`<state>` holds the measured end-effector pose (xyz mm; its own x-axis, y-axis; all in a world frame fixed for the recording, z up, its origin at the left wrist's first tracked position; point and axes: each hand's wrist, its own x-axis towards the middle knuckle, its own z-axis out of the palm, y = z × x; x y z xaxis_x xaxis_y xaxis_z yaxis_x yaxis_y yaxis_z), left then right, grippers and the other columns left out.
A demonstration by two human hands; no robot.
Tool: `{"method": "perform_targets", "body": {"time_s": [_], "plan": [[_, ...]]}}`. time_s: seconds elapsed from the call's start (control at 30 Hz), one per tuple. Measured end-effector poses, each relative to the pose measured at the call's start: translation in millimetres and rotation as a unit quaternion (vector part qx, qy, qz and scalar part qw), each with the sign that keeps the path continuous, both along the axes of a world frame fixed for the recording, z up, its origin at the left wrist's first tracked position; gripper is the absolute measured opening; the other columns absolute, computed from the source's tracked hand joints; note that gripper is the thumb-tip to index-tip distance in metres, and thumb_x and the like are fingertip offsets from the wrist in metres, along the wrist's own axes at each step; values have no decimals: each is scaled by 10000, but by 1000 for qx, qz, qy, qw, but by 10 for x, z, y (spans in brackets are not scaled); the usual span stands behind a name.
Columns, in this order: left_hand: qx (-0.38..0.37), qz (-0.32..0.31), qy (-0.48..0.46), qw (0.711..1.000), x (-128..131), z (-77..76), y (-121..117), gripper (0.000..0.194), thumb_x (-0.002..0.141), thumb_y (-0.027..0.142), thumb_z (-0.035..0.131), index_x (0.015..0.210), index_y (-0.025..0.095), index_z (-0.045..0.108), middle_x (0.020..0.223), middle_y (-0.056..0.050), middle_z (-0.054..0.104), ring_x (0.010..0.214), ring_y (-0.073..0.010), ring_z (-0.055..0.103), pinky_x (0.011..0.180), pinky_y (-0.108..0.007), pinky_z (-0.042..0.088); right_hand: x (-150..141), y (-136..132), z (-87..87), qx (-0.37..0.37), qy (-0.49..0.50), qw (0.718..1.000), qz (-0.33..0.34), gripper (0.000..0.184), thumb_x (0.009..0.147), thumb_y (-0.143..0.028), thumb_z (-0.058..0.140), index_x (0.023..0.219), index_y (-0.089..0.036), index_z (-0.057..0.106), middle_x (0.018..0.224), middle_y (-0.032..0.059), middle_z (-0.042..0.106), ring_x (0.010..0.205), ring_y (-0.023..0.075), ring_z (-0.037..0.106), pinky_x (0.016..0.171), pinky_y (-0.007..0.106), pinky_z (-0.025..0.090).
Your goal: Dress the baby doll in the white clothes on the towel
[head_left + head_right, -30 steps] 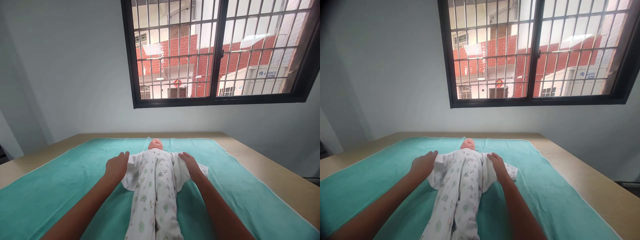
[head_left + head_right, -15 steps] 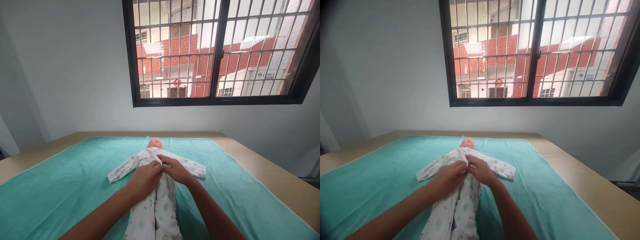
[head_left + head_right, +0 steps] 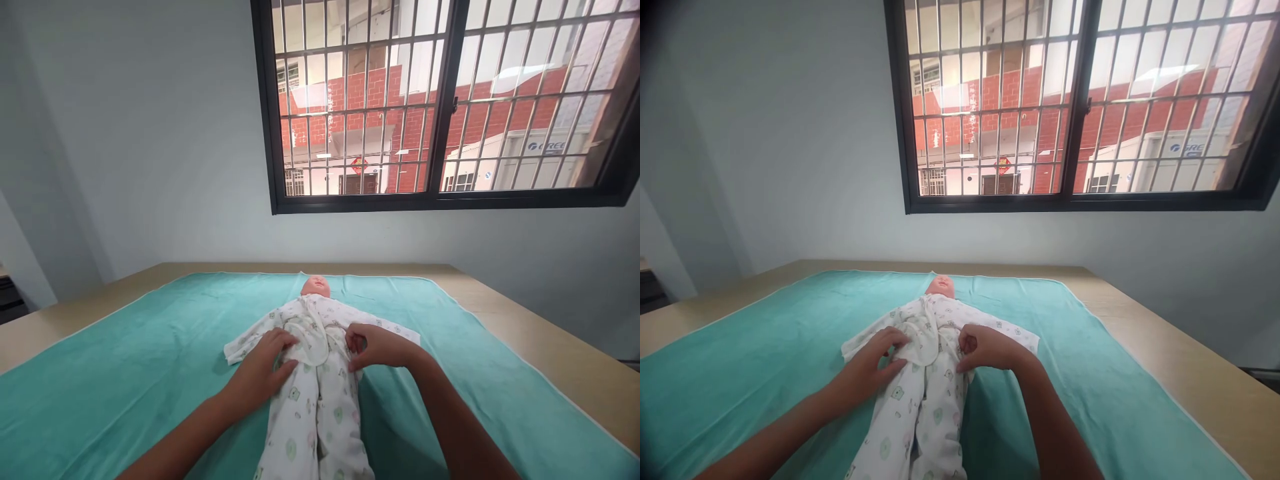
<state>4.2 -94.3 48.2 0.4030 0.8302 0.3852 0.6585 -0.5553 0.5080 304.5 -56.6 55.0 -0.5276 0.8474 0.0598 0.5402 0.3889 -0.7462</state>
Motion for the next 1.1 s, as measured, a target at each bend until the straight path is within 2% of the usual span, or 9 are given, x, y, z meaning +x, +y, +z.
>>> {"method": "perform_targets", "body": {"time_s": [0.13, 0.3, 0.37, 0.5, 0.63, 0.83, 0.93, 1.03, 1.1], "plan": [[7, 12, -14, 1000, -97, -141, -5, 238, 917, 285, 433, 1113, 273, 567, 1199, -54, 561, 1131, -218, 519, 926, -343, 472, 8, -48, 44, 20, 25, 999, -13, 98, 693, -241, 679, 771, -208, 630, 759, -19, 617, 688, 136, 534, 578, 231, 390], [12, 8, -25, 1000, -99, -184, -10, 263, 975, 367, 360, 997, 255, 597, 1076, -54, 586, 1037, -208, 538, 917, -351, 456, -176, -101, 110, -76, 268, 961, 4, 107, 755, -250, 616, 808, -209, 532, 735, -32, 604, 684, 135, 592, 651, 269, 465], [22, 3, -27, 999, -110, -177, -51, 286, 985, 378, 338, 964, 246, 592, 1016, -54, 594, 986, -205, 545, 888, -347, 460, -285, -152, 125, -103, 304, 947, 29, 134, 740, -244, 633, 832, -211, 542, 733, -40, 598, 656, 126, 598, 648, 271, 481], [33, -17, -13, 999, -197, -178, -179, 263, 984, 348, 350, 968, 242, 590, 974, -61, 607, 935, -203, 558, 844, -330, 469, -459, -273, 153, -128, 165, 973, 97, 211, 738, -227, 640, 946, -222, 674, 761, -18, 647, 697, 144, 632, 628, 250, 479], [37, -59, 30, 997, -284, -199, -295, 246, 975, 312, 371, 1022, 253, 605, 990, -83, 623, 930, -214, 566, 828, -331, 464, -503, -347, 212, -82, 63, 989, 101, 233, 763, -253, 616, 950, -254, 755, 763, -2, 716, 716, 160, 639, 598, 231, 454], [-40, -61, -41, 996, -298, -198, -271, 286, 965, 392, 394, 876, 223, 606, 892, -54, 625, 847, -190, 572, 780, -292, 465, -452, -309, 230, -135, 141, 977, 91, 245, 800, -369, 615, 939, -208, 735, 708, 6, 680, 552, 119, 572, 535, 242, 443], [-68, -39, -91, 993, -256, -157, -154, 402, 969, 433, 357, 724, 196, 570, 773, -23, 596, 734, -160, 548, 707, -271, 440, -444, -231, 166, -33, 203, 979, -4, 237, 858, -384, 551, 869, -205, 707, 679, 4, 642, 551, 115, 532, 522, 245, 410], [-54, 3, -127, 990, -160, -80, -49, 402, 961, 432, 368, 691, 192, 544, 732, -6, 574, 688, -145, 506, 654, -258, 410, -482, -160, 64, 163, 108, 979, -57, 216, 876, -351, 545, 856, -240, 729, 809, 40, 668, 759, 180, 583, 702, 323, 470], [-36, 33, -143, 989, -74, -25, 13, 354, 950, 418, 395, 726, 199, 559, 753, -2, 589, 706, -147, 510, 649, -254, 407, -530, -136, -11, 270, 45, 960, -58, 172, 848, -324, 600, 934, -270, 740, 944, 56, 673, 930, 229, 576, 851, 388, 462]]}}
